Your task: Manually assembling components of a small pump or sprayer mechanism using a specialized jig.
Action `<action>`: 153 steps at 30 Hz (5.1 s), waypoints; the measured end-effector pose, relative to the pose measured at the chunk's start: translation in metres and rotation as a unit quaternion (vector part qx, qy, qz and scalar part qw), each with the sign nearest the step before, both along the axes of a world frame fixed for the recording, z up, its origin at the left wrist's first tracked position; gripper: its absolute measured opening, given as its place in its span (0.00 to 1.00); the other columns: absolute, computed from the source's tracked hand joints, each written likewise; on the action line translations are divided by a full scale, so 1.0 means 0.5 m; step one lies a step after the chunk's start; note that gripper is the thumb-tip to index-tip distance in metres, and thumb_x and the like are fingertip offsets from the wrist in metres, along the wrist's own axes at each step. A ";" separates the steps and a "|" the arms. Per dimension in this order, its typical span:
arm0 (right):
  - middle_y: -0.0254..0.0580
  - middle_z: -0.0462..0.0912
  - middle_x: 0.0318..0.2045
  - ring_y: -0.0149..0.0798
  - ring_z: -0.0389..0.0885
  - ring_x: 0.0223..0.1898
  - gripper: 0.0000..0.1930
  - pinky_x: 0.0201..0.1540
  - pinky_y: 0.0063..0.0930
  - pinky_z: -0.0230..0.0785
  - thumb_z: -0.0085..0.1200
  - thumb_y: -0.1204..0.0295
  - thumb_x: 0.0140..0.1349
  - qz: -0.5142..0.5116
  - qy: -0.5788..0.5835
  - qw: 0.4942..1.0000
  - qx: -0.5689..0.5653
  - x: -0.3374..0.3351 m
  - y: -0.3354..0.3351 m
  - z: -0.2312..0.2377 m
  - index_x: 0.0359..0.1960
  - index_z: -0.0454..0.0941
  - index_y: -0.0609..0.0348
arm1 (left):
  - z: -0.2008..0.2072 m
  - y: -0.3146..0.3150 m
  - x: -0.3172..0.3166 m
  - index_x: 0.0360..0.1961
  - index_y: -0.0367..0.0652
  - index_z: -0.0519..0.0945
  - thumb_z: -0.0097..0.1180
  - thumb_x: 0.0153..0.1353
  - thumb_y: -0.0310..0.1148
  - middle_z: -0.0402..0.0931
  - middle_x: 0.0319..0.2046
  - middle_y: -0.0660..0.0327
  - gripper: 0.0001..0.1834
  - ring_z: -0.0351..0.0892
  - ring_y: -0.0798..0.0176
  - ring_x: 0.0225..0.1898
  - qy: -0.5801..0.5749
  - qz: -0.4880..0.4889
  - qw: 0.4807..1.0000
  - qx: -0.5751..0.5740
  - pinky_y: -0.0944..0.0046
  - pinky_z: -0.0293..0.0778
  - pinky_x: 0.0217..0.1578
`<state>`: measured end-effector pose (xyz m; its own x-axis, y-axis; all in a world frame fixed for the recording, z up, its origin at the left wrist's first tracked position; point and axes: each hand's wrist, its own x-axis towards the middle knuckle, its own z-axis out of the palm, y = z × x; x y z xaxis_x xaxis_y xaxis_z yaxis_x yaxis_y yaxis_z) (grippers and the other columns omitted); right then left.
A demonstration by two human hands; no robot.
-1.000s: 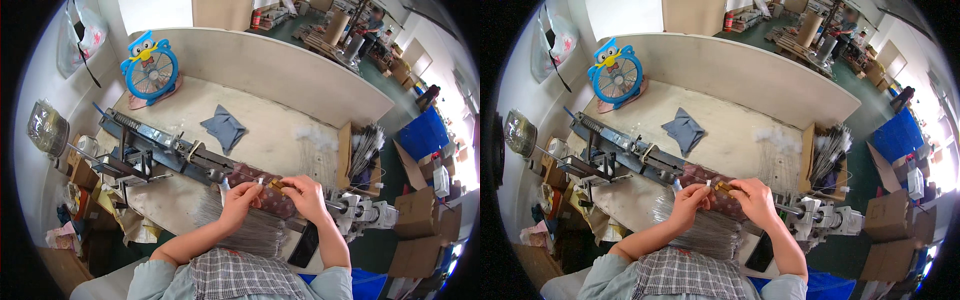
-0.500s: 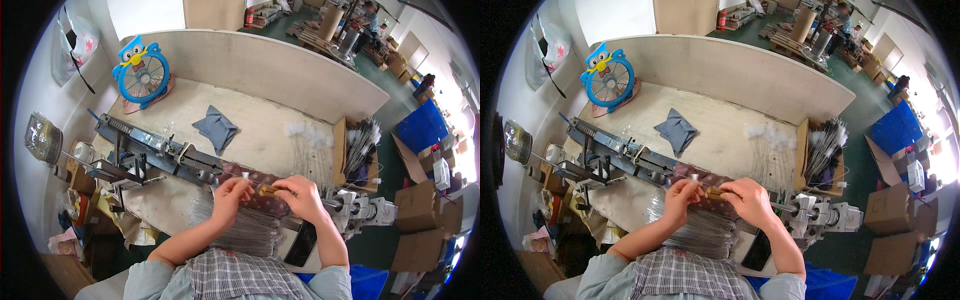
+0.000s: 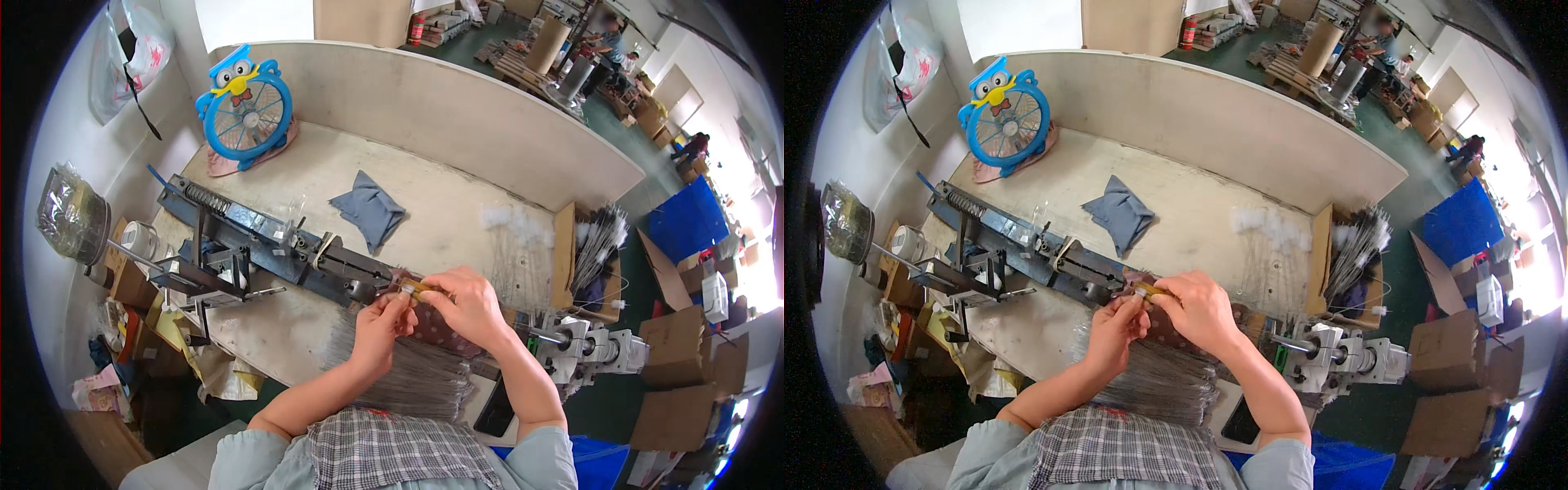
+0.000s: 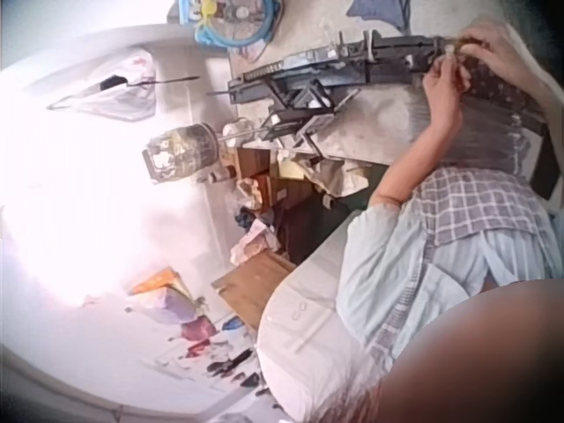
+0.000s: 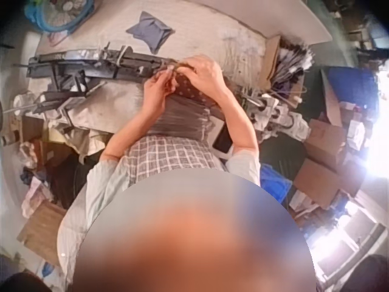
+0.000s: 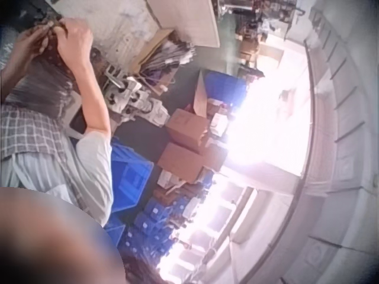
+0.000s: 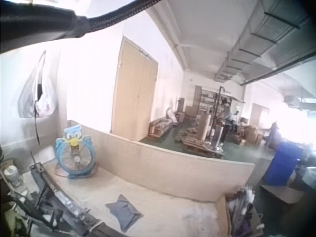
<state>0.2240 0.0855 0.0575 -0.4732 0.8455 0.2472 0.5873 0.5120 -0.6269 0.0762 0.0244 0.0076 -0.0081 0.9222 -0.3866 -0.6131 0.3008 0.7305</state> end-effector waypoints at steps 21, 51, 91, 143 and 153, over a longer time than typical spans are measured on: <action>0.31 0.79 0.33 0.38 0.73 0.43 0.14 0.43 0.35 0.64 0.60 0.65 0.48 -0.079 -0.030 0.979 0.188 -0.055 -0.043 -0.026 0.37 0.79 0.53 | -0.003 -0.001 0.023 0.44 0.43 0.74 0.38 0.68 0.47 0.78 0.40 0.62 0.20 0.76 0.67 0.42 -0.119 0.094 0.987 0.053 0.65 0.68 0.48; 0.31 0.79 0.36 0.40 0.74 0.44 0.13 0.43 0.36 0.66 0.60 0.71 0.45 0.006 -0.003 0.984 0.176 -0.026 -0.031 -0.022 0.37 0.80 0.51 | -0.036 0.003 0.028 0.38 0.43 0.74 0.50 0.62 0.32 0.76 0.36 0.65 0.06 0.76 0.71 0.37 -0.155 0.110 0.981 0.041 0.67 0.71 0.41; 0.32 0.79 0.37 0.39 0.74 0.43 0.11 0.44 0.35 0.64 0.62 0.67 0.47 -0.059 -0.031 0.977 0.200 -0.010 -0.054 -0.014 0.35 0.83 0.50 | 0.013 0.002 0.042 0.42 0.39 0.73 0.52 0.59 0.24 0.75 0.39 0.62 0.09 0.76 0.68 0.41 -0.133 0.130 0.981 0.048 0.68 0.74 0.42; 0.38 0.76 0.28 0.43 0.78 0.34 0.06 0.35 0.36 0.71 0.55 0.73 0.53 -0.051 -0.147 0.985 -0.076 0.168 -0.200 -0.075 0.34 0.79 0.54 | -0.231 -0.239 -0.729 0.37 0.43 0.75 0.59 0.55 0.54 0.73 0.29 0.66 0.23 0.72 0.72 0.32 0.083 0.512 0.850 -0.096 0.75 0.71 0.32; 0.38 0.74 0.29 0.42 0.78 0.34 0.12 0.34 0.35 0.71 0.53 0.77 0.48 -0.026 -0.188 0.982 -0.022 0.179 -0.199 -0.084 0.36 0.79 0.54 | -0.120 -0.110 -0.211 0.46 0.36 0.69 0.53 0.60 0.33 0.74 0.44 0.50 0.16 0.76 0.57 0.46 -0.049 0.190 0.980 -0.024 0.58 0.74 0.50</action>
<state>0.3134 -0.0140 0.0157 -0.4802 0.8768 0.0251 0.8059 0.4523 -0.3820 -0.0292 -0.0304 -0.0524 -0.3074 0.8406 -0.4459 -0.7545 0.0703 0.6526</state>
